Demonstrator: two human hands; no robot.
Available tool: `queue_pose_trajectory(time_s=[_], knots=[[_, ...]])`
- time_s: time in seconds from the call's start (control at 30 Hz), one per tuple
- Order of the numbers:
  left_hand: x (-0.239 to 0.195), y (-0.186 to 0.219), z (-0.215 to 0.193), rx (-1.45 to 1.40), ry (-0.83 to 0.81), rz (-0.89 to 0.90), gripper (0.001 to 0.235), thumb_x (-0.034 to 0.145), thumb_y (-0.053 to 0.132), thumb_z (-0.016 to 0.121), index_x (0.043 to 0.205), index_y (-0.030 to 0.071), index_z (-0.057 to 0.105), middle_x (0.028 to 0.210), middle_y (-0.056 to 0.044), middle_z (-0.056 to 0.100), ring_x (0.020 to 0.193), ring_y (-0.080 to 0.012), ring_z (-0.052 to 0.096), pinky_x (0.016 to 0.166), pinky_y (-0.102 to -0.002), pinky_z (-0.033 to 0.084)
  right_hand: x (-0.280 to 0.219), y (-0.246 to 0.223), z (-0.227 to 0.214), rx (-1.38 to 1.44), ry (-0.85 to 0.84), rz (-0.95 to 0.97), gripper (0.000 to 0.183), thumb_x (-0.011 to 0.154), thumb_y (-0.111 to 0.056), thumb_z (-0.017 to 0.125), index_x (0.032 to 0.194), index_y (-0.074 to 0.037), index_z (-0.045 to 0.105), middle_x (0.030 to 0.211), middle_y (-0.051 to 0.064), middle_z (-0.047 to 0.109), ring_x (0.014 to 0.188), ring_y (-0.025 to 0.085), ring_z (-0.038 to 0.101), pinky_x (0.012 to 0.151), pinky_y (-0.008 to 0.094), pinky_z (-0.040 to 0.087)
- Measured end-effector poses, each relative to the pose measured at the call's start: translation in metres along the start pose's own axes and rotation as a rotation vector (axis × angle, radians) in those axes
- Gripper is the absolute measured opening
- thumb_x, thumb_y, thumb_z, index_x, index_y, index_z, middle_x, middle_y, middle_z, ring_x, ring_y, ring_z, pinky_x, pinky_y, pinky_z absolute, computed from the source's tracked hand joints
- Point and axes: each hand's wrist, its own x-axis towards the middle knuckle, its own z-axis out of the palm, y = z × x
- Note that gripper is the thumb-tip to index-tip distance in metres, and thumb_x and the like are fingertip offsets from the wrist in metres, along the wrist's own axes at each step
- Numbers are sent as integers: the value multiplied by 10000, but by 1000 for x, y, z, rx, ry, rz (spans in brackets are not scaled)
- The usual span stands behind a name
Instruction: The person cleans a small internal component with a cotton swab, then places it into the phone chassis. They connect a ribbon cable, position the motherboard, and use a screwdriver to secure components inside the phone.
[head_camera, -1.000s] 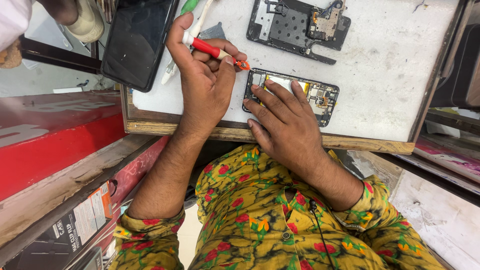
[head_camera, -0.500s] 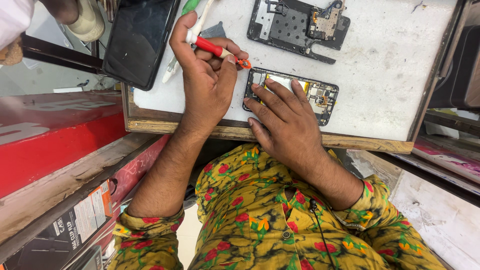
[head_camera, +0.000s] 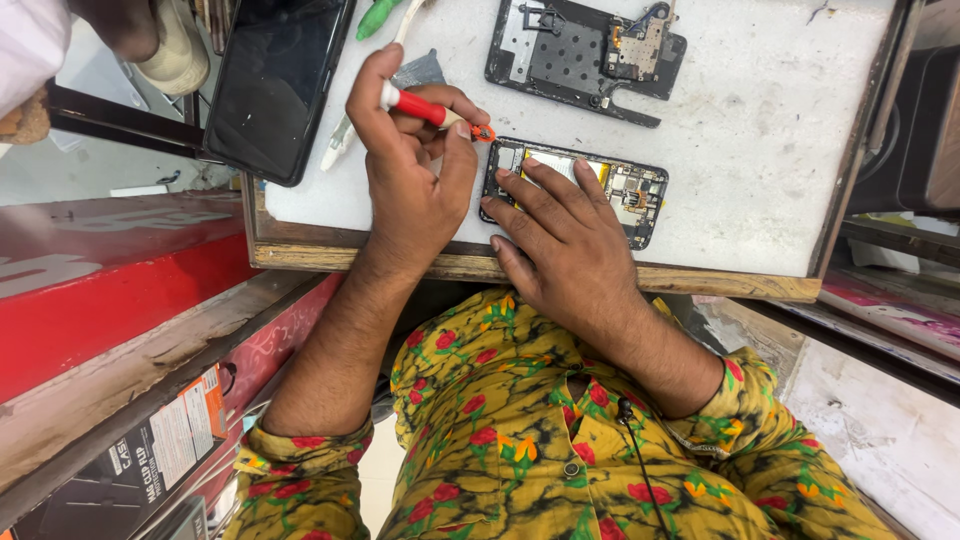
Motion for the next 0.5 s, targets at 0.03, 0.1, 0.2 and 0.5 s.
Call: queue_pose_trajectory(time_s=[0.03, 0.1, 0.2, 0.5], knots=[[0, 1, 1, 33, -11, 41, 629, 1100, -100, 516, 1522, 121, 105, 1175, -135, 652, 1066, -155, 731, 869, -228, 639, 0, 0, 0, 0, -1, -1, 371, 963, -246, 743, 1318, -152, 688, 1447, 58, 608, 1397, 270, 520, 1233, 579, 316], [1, 4, 4, 97, -33, 123, 612, 1094, -98, 531, 1515, 112, 139, 1177, -131, 636, 1061, -175, 725, 912, -256, 653, -1, 0, 1, -5, -3, -1, 374, 950, -246, 747, 1301, -131, 689, 1436, 73, 612, 1392, 277, 519, 1229, 582, 315], [10, 11, 7, 315, -104, 308, 636, 1005, -87, 592, 1474, 163, 241, 1097, -89, 621, 1036, -225, 719, 1064, -458, 574, -1, 2, 1, -8, 0, -6, 367, 930, -243, 757, 1268, -119, 690, 1416, 95, 615, 1389, 289, 518, 1229, 584, 314], [20, 49, 7, 305, -195, 206, 519, 1099, -41, 638, 1481, 235, 421, 1220, -92, 631, 1061, -246, 712, 874, -323, 625, -4, 4, 4, 20, 6, -3, 355, 895, -232, 773, 1215, -104, 692, 1385, 94, 618, 1388, 296, 518, 1229, 593, 317]])
